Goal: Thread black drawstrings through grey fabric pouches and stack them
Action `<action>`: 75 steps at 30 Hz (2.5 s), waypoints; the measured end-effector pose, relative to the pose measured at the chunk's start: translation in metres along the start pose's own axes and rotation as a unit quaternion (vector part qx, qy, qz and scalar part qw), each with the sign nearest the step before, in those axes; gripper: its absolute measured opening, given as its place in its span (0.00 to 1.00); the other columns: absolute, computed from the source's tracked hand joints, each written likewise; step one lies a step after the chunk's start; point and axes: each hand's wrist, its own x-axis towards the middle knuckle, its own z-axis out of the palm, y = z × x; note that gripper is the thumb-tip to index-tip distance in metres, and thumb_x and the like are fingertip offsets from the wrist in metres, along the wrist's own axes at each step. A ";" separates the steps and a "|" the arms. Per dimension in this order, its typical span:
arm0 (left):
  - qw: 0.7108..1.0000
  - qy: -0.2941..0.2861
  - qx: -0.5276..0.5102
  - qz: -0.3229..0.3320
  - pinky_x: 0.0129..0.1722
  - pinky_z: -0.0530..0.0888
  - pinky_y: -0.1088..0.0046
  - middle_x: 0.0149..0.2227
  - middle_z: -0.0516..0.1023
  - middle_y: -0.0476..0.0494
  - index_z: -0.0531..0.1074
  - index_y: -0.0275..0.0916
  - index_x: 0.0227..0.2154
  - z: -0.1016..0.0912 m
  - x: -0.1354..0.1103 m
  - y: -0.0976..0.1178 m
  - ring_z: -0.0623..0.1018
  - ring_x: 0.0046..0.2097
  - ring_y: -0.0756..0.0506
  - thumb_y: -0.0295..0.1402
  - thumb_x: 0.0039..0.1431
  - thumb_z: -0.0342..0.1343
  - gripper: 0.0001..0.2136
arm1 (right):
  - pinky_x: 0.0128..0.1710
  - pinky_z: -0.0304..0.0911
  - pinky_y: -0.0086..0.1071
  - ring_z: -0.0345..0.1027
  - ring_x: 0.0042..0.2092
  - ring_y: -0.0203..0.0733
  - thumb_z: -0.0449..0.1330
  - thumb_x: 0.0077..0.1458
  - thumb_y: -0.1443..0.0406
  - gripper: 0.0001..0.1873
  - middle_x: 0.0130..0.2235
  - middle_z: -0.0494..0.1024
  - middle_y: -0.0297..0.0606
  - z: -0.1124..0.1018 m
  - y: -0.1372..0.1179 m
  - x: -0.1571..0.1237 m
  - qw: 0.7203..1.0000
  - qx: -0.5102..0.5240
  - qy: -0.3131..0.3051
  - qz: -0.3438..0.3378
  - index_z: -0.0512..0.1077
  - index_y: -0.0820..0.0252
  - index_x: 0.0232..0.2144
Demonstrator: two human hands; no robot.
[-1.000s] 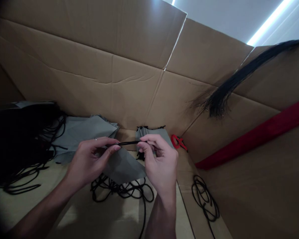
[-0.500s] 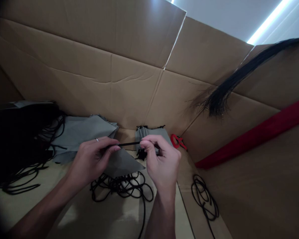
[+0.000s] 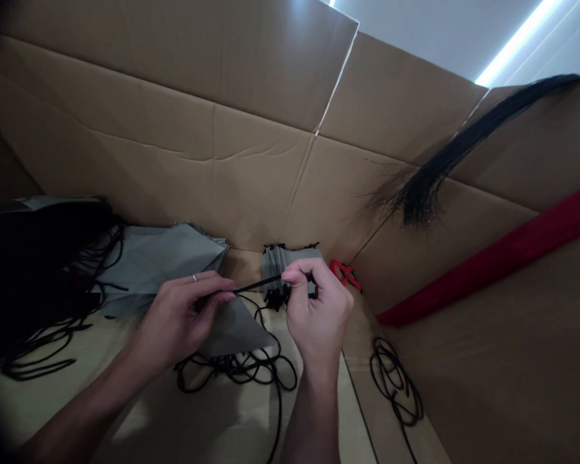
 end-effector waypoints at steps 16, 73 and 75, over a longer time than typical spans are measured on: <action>0.936 0.006 -0.268 -0.228 0.16 0.69 0.78 0.25 0.82 0.47 0.78 0.38 0.36 -0.037 0.013 0.009 0.80 0.23 0.47 0.40 0.63 0.65 0.10 | 0.38 0.72 0.32 0.76 0.38 0.39 0.66 0.66 0.71 0.09 0.37 0.81 0.35 0.004 -0.040 0.002 0.969 0.074 -0.192 -0.137 0.76 0.55 0.33; 0.856 -0.112 -0.398 -0.310 0.27 0.75 0.79 0.27 0.80 0.49 0.80 0.36 0.32 -0.035 0.013 0.021 0.79 0.27 0.50 0.23 0.46 0.76 0.12 | 0.33 0.67 0.29 0.71 0.31 0.36 0.58 0.73 0.66 0.12 0.30 0.76 0.31 0.027 -0.025 -0.001 0.972 0.081 -0.207 -0.082 0.69 0.55 0.32; 0.852 -0.102 -0.407 -0.314 0.26 0.73 0.81 0.26 0.79 0.50 0.79 0.36 0.31 -0.033 0.012 0.020 0.78 0.26 0.51 0.22 0.45 0.76 0.13 | 0.34 0.67 0.29 0.72 0.32 0.36 0.59 0.72 0.65 0.12 0.30 0.76 0.31 0.027 -0.025 -0.001 0.972 0.081 -0.208 -0.072 0.69 0.55 0.32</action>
